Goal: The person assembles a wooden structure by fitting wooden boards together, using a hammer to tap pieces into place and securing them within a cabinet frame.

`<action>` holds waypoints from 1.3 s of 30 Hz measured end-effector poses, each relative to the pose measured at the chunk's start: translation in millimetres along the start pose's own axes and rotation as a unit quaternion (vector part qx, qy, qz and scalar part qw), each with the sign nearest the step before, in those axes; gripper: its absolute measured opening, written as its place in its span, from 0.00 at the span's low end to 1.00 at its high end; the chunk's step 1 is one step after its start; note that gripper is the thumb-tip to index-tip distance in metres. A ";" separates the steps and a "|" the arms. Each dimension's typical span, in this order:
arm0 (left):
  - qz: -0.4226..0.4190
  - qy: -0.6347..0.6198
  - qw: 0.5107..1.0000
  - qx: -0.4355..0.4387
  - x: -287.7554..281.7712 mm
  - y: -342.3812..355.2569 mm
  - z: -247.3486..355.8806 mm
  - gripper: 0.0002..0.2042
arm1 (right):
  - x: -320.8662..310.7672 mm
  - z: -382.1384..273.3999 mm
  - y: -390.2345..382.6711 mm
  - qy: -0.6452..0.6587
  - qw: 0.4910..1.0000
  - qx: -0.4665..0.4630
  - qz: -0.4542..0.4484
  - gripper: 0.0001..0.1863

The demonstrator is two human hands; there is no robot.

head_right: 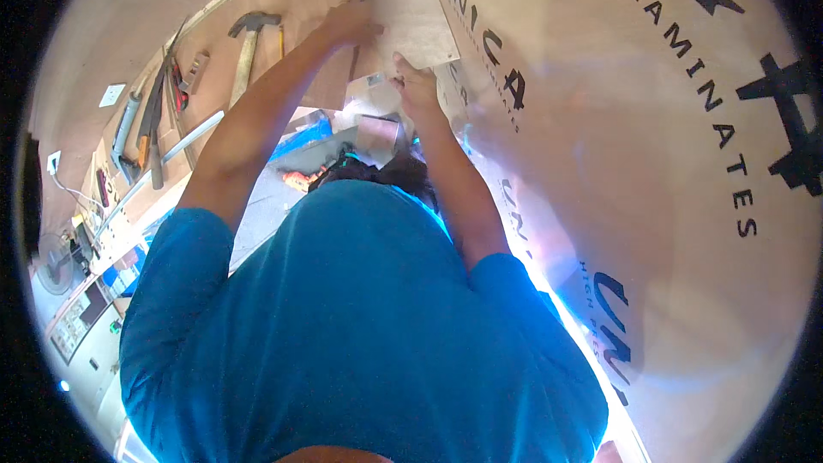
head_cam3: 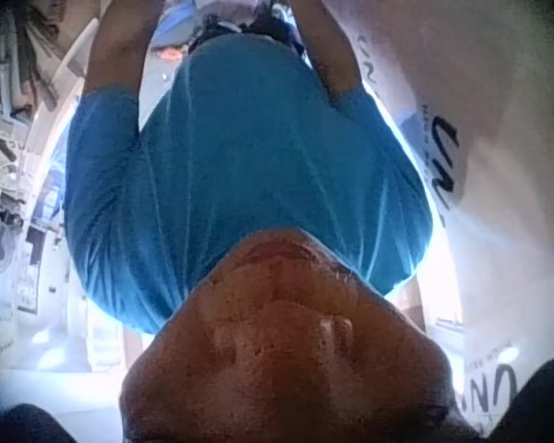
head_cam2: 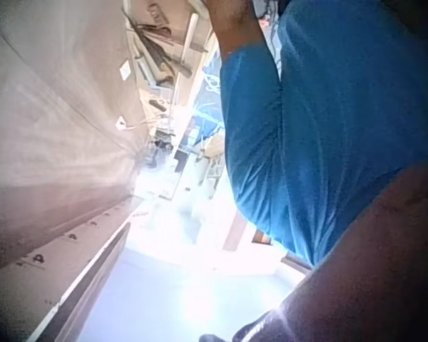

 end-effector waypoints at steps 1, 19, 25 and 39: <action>-0.004 -0.003 1.000 -0.001 2.0 -2.9 6.1 0.40 | -1.1 4.1 1.0 -0.002 1.000 0.003 0.003 0.19; 0.140 0.021 0.982 0.128 39.5 22.7 39.2 0.31 | 8.1 -4.4 -10.2 -0.001 0.999 0.041 0.020 0.16; 0.077 0.002 0.989 0.123 39.1 57.8 42.1 0.33 | 0.4 -2.2 -1.3 0.000 0.998 0.060 -0.002 0.17; 0.009 0.042 0.988 0.150 37.2 23.4 4.5 0.35 | -7.2 18.9 -20.5 -0.047 0.998 0.025 -0.022 0.23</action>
Point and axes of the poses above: each hand's wrist, its own y-axis towards the middle knuckle, its own x-axis out of the palm, z = x × y, the point moved 2 cm from there along y, towards the middle knuckle, and after that the axes turned 9 degrees about z, right-handed, at the moved point
